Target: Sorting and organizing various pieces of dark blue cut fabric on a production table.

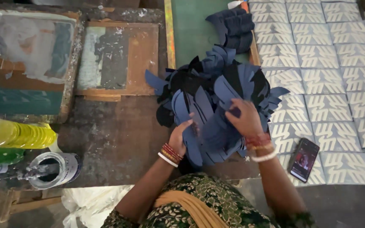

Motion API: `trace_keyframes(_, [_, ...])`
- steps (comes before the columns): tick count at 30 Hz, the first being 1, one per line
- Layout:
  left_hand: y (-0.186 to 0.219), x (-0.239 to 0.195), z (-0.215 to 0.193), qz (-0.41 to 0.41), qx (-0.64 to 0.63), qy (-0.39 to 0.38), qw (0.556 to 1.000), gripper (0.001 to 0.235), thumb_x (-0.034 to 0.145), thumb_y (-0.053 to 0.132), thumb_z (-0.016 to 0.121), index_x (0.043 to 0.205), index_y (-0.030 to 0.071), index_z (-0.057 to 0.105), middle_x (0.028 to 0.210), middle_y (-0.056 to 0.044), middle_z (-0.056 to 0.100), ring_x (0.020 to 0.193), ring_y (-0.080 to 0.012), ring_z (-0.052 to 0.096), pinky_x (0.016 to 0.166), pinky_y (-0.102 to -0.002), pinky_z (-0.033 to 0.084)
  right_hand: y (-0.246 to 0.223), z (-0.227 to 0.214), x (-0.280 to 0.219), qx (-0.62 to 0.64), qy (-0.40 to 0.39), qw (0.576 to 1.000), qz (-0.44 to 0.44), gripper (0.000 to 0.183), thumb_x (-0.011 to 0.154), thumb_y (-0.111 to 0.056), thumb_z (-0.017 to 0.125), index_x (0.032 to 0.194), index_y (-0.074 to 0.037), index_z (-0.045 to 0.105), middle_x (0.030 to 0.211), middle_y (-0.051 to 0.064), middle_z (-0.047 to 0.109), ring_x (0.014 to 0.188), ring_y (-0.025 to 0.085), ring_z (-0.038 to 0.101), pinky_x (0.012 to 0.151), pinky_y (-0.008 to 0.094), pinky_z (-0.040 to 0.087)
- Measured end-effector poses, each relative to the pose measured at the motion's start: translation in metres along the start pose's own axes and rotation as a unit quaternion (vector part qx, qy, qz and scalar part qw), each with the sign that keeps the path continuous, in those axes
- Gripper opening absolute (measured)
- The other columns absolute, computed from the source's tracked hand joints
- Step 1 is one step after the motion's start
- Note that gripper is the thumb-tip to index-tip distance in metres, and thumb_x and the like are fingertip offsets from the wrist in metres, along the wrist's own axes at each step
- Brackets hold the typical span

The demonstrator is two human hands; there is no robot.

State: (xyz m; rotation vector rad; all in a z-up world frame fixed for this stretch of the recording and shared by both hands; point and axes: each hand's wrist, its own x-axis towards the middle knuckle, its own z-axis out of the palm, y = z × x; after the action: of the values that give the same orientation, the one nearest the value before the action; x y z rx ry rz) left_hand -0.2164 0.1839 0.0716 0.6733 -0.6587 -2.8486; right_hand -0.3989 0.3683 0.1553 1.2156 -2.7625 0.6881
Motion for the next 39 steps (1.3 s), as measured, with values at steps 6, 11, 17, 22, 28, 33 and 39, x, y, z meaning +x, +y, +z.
trace_keyframes(6, [-0.007,0.003,0.007,-0.022,-0.014,-0.002,1.000,0.051,0.095,0.018,0.066,0.145,0.008,0.057,0.097,-0.008,0.070,0.085,-0.0209,0.068,0.076,-0.037,0.056,-0.001,0.009,-0.024,0.108,0.054,0.993,0.014,0.028,0.081,-0.026,0.083,0.098,-0.006,0.073,0.138,0.014,0.066,0.129,0.037,0.058,0.106,0.046,0.047])
trace_keyframes(11, [0.001,-0.001,0.030,-0.014,0.031,-0.001,0.999,0.052,0.097,0.019,0.065,0.146,0.004,0.056,0.101,-0.008,0.072,0.085,-0.0195,0.068,0.076,-0.035,0.055,0.007,0.010,-0.021,0.093,0.072,0.988,0.098,0.026,0.085,-0.024,0.078,0.102,-0.006,0.071,0.129,0.011,0.073,0.121,0.033,0.068,0.103,0.042,0.054])
trace_keyframes(17, [-0.006,0.003,0.033,0.005,0.048,-0.026,0.998,0.054,0.097,0.018,0.064,0.149,0.005,0.053,0.103,-0.008,0.070,0.088,-0.0191,0.067,0.078,-0.035,0.055,-0.005,0.002,-0.012,0.027,0.055,0.996,0.059,0.040,0.080,-0.029,0.083,0.111,-0.006,0.073,0.116,0.016,0.072,0.109,0.036,0.068,0.092,0.044,0.054])
trace_keyframes(22, [-0.004,-0.002,0.038,0.001,0.049,-0.033,0.998,0.055,0.096,0.017,0.065,0.148,0.006,0.053,0.103,-0.007,0.070,0.088,-0.0186,0.067,0.079,-0.035,0.055,-0.009,-0.015,-0.005,0.058,0.038,0.993,0.093,0.034,0.084,-0.030,0.078,0.109,-0.008,0.074,0.112,0.014,0.074,0.106,0.033,0.071,0.091,0.042,0.056])
trace_keyframes(28, [-0.006,-0.003,0.036,0.019,0.065,-0.016,0.998,0.056,0.095,0.019,0.066,0.148,0.006,0.054,0.103,-0.007,0.072,0.088,-0.0181,0.068,0.080,-0.035,0.055,0.011,0.005,-0.009,0.027,0.076,0.996,0.032,0.034,0.080,-0.029,0.081,0.105,-0.007,0.073,0.107,0.015,0.073,0.100,0.037,0.070,0.086,0.045,0.056])
trace_keyframes(33, [-0.007,-0.004,0.037,0.028,0.063,-0.022,0.997,0.057,0.095,0.019,0.067,0.148,0.004,0.052,0.100,-0.008,0.071,0.086,-0.0188,0.067,0.076,-0.036,0.055,-0.019,-0.013,-0.006,-0.003,0.067,0.998,0.008,0.036,0.076,-0.031,0.084,0.098,-0.005,0.072,0.103,0.016,0.072,0.096,0.039,0.069,0.081,0.047,0.056])
trace_keyframes(39, [-0.003,-0.006,0.040,0.031,0.070,-0.021,0.997,0.061,0.095,0.020,0.066,0.151,0.005,0.049,0.101,-0.008,0.070,0.087,-0.0183,0.068,0.075,-0.035,0.054,0.033,-0.019,-0.007,0.086,0.113,0.987,0.079,0.023,0.083,-0.023,0.077,0.098,-0.006,0.074,0.094,0.015,0.074,0.084,0.033,0.072,0.076,0.043,0.057])
